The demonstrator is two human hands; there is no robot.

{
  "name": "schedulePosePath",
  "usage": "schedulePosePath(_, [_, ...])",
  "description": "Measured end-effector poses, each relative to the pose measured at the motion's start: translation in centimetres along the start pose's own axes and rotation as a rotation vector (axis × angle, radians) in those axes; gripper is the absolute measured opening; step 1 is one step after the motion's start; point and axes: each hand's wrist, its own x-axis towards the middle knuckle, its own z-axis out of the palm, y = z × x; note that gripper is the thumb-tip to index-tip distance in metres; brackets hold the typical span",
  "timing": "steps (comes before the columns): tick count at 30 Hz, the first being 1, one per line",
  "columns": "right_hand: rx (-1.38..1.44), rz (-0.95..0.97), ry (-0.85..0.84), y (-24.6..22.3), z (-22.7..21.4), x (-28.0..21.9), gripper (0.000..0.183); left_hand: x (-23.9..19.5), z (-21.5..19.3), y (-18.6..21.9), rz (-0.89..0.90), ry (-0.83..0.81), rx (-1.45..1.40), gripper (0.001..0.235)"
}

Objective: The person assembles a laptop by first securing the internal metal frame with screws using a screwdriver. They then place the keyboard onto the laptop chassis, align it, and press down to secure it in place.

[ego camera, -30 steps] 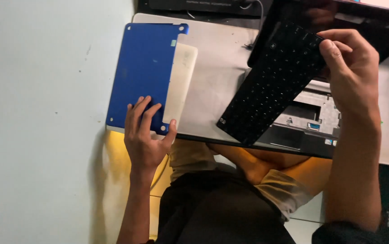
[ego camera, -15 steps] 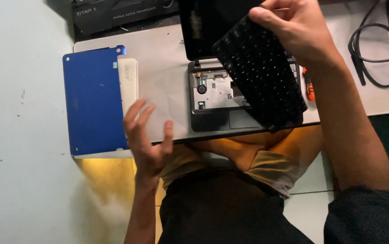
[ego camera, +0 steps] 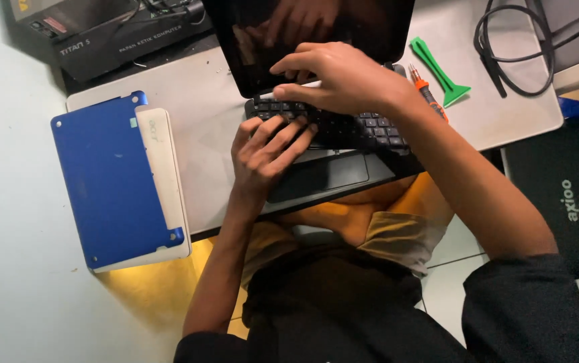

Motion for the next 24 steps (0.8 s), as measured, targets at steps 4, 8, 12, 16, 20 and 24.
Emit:
schedulePosePath(4, [-0.116,-0.053,0.107,0.9,-3.1,-7.4,0.056,-1.5,1.4,0.1,-0.037,0.056,0.019,0.013])
schedulePosePath(8, [-0.090,0.115,0.109,4.6,-3.0,-13.8,0.071,-2.7,1.5,-0.1,-0.103,0.072,0.018,0.013])
schedulePosePath(12, [0.158,0.173,0.251,6.0,-1.3,-17.9,0.066,-2.1,0.7,0.8,-0.133,0.012,-0.013,0.011])
schedulePosePath(16, [0.234,-0.018,0.342,8.1,1.2,-18.6,0.056,-2.6,1.2,0.1,-0.133,0.013,-0.026,0.010])
schedulePosePath(20, [0.163,-0.180,0.590,9.7,4.9,-18.6,0.039,-4.5,1.8,-0.3,-0.112,0.005,-0.124,0.020])
schedulePosePath(24, [0.147,-0.299,0.717,10.3,6.5,-18.5,0.036,-5.4,2.2,-0.7,-0.172,-0.002,-0.261,0.039])
